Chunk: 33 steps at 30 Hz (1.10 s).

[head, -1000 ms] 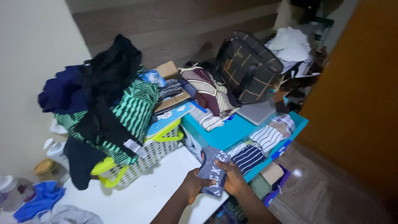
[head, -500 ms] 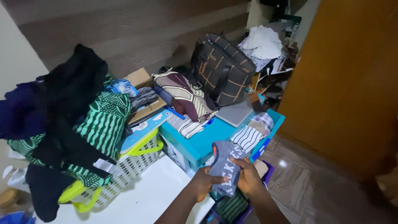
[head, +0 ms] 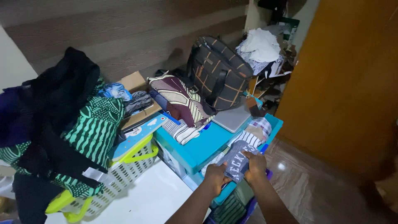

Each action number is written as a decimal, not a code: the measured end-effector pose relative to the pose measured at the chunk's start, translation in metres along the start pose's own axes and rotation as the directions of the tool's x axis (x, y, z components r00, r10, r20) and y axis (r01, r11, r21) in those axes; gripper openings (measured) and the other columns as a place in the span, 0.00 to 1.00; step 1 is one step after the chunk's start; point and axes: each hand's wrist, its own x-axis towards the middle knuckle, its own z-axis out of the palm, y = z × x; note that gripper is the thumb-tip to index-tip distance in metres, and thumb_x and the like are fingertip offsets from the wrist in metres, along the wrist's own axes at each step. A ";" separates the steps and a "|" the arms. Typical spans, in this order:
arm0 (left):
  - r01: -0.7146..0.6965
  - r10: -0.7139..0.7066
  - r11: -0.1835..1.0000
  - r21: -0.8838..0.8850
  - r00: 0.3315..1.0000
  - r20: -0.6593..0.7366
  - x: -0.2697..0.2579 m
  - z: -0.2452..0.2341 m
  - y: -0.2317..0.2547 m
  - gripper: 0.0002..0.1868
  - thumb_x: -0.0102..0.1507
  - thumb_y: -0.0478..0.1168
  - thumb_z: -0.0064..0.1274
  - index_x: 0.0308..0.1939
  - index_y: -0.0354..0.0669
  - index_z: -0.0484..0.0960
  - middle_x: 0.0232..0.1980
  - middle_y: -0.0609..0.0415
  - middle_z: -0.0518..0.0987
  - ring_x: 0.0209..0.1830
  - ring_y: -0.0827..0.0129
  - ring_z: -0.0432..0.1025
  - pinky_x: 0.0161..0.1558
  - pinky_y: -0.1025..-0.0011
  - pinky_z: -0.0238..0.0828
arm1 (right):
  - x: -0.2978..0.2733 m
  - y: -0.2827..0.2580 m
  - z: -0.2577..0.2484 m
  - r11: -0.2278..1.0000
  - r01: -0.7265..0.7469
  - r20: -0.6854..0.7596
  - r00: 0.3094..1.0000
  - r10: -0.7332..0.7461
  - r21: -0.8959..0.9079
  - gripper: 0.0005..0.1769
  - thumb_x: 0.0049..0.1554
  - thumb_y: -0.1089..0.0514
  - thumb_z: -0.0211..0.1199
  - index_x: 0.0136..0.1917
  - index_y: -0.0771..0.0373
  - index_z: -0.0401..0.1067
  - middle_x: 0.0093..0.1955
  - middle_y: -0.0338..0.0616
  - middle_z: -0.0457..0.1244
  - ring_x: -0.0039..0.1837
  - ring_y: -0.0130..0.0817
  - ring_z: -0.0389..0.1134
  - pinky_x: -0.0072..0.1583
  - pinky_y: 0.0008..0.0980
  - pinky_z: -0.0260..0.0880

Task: The person folds a gray t-shirt, a striped shirt, and a white shirt on a white table and places them into a turquoise drawer. The person handles each garment by hand, smoothing and folding them before stacking them in the drawer.

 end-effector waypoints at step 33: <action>-0.518 0.492 -0.314 0.796 0.628 0.603 -0.032 -0.035 0.007 0.24 0.53 0.35 0.62 0.53 0.42 0.76 0.66 0.30 0.71 0.64 0.39 0.67 0.59 0.50 0.65 | 0.054 0.039 -0.011 -0.420 0.625 0.599 0.772 0.212 -0.658 0.42 0.62 0.50 0.58 0.80 0.65 0.44 0.84 0.57 0.40 0.81 0.53 0.46 0.77 0.49 0.50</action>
